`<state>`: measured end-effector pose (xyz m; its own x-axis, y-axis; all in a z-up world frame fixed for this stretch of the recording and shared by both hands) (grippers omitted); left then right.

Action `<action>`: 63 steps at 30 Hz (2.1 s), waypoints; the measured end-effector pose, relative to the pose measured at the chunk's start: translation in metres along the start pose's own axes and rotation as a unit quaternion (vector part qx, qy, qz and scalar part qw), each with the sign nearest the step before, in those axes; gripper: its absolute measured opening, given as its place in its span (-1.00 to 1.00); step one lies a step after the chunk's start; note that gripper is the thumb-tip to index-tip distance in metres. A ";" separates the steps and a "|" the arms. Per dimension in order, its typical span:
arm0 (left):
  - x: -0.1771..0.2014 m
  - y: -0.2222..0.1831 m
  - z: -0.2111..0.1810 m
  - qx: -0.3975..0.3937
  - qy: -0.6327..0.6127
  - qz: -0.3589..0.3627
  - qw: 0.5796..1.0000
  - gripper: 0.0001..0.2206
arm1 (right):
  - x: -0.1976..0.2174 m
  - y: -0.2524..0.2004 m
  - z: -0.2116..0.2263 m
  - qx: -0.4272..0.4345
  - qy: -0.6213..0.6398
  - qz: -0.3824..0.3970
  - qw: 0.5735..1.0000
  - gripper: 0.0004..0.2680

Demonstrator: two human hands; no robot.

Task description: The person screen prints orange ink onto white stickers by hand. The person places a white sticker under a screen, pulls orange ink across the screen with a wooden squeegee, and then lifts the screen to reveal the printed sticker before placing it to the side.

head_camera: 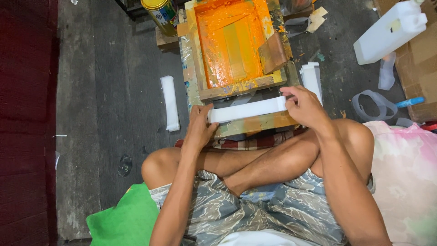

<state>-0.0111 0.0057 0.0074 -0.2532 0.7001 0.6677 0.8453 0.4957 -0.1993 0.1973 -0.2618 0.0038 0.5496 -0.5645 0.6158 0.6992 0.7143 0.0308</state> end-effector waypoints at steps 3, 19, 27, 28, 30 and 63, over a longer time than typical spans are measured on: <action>0.000 0.009 0.005 -0.049 0.019 -0.042 0.998 -0.51 | -0.001 -0.001 -0.005 0.011 -0.019 -0.072 0.997 -0.69; -0.020 0.158 -0.002 -0.152 -0.065 -0.234 0.958 -0.80 | -0.008 0.131 0.012 -0.030 -0.081 -0.159 0.984 -0.81; -0.010 0.186 -0.022 -0.148 0.010 -0.235 0.961 -0.80 | -0.038 0.223 0.027 0.209 -0.135 -0.111 0.962 -0.83; -0.008 0.185 -0.024 -0.148 0.012 -0.233 0.961 -0.80 | -0.040 0.227 0.030 0.208 -0.133 -0.111 0.963 -0.83; -0.005 0.180 -0.026 -0.116 0.040 -0.236 0.964 -0.78 | -0.045 0.235 0.036 0.171 -0.141 -0.065 0.973 -0.86; -0.014 0.194 -0.010 -0.085 0.001 -0.099 0.991 -0.62 | -0.020 0.172 0.055 0.082 0.000 0.054 0.995 -0.44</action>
<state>0.1611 0.0862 -0.0333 -0.4223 0.5964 0.6826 0.8457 0.5302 0.0600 0.2815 -0.1053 0.0398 0.6173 -0.4806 0.6229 0.5518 0.8288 0.0927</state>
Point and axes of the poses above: each hand's wrist, its own y-axis towards the middle knuckle, its own x-axis out of the back of the hand, z = x × y, the point moved 1 cm from there along y, towards the middle knuckle, and after that the axes turned 7 degrees about x, right-handed, at the moved point
